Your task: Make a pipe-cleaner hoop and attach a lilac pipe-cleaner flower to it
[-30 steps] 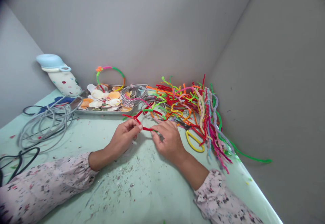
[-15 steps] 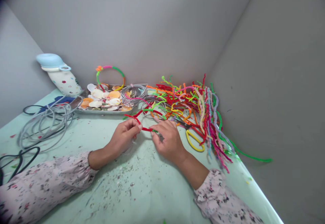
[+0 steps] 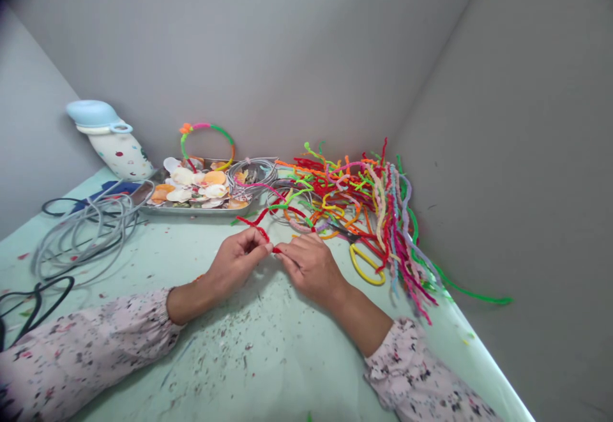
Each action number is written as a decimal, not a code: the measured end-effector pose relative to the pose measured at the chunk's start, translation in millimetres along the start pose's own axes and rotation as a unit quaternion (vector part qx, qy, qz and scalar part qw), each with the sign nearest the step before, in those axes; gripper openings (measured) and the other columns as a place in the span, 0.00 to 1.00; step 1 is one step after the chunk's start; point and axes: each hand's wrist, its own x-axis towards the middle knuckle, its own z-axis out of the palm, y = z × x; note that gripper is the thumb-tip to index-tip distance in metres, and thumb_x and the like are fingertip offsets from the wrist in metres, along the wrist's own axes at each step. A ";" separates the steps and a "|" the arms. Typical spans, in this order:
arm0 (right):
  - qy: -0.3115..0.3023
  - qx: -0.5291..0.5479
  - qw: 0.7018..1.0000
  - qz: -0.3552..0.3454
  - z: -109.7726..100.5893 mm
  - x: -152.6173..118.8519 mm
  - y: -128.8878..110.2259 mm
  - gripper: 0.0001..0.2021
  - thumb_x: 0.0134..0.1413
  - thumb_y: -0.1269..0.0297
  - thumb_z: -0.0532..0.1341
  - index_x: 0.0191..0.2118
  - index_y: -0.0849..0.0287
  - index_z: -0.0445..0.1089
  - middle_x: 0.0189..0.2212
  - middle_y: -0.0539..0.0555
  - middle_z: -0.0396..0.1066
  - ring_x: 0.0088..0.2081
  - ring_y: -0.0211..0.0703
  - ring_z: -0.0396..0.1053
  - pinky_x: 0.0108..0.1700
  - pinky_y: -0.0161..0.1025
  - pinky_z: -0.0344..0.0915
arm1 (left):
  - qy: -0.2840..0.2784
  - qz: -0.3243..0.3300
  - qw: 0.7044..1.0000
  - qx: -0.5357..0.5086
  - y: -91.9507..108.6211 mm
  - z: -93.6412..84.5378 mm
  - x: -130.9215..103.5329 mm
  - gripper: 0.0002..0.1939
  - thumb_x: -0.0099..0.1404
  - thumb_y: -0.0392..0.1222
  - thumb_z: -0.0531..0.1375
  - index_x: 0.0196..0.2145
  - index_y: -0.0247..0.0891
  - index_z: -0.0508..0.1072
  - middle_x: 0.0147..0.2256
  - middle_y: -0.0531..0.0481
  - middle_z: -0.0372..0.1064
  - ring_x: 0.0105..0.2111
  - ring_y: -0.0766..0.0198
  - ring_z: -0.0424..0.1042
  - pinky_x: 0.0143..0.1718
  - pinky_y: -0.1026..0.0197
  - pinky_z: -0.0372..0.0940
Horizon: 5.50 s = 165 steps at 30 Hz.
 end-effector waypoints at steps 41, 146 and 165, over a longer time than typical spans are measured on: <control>0.049 -0.053 0.997 -0.010 -1.8 -1.0 2.1 0.09 0.60 0.69 0.56 0.43 0.58 0.72 0.28 0.52 0.72 0.37 0.43 0.68 0.46 0.44 0.60 | 0.067 0.224 0.954 0.187 -0.1 0.6 -0.9 0.10 0.60 0.29 0.60 0.39 0.40 0.73 0.33 0.51 0.68 0.32 0.67 0.67 0.34 0.64 0.64; 0.048 -0.133 0.990 -0.011 -5.5 -1.8 -1.8 0.08 0.61 0.69 0.56 0.42 0.57 0.71 0.30 0.52 0.74 0.39 0.43 0.67 0.45 0.42 0.56 | 0.022 0.061 0.980 0.189 12.7 2.2 -1.4 0.12 0.66 0.42 0.52 0.28 0.36 0.70 0.27 0.52 0.67 0.29 0.66 0.64 0.32 0.64 0.56; 0.064 -0.115 0.991 -0.009 -4.9 -0.9 -0.2 0.08 0.61 0.68 0.55 0.40 0.58 0.72 0.29 0.53 0.72 0.37 0.44 0.66 0.42 0.42 0.56 | 0.080 0.065 0.985 0.136 6.7 -10.3 8.4 0.13 0.67 0.45 0.52 0.35 0.38 0.74 0.33 0.51 0.70 0.35 0.63 0.67 0.37 0.62 0.60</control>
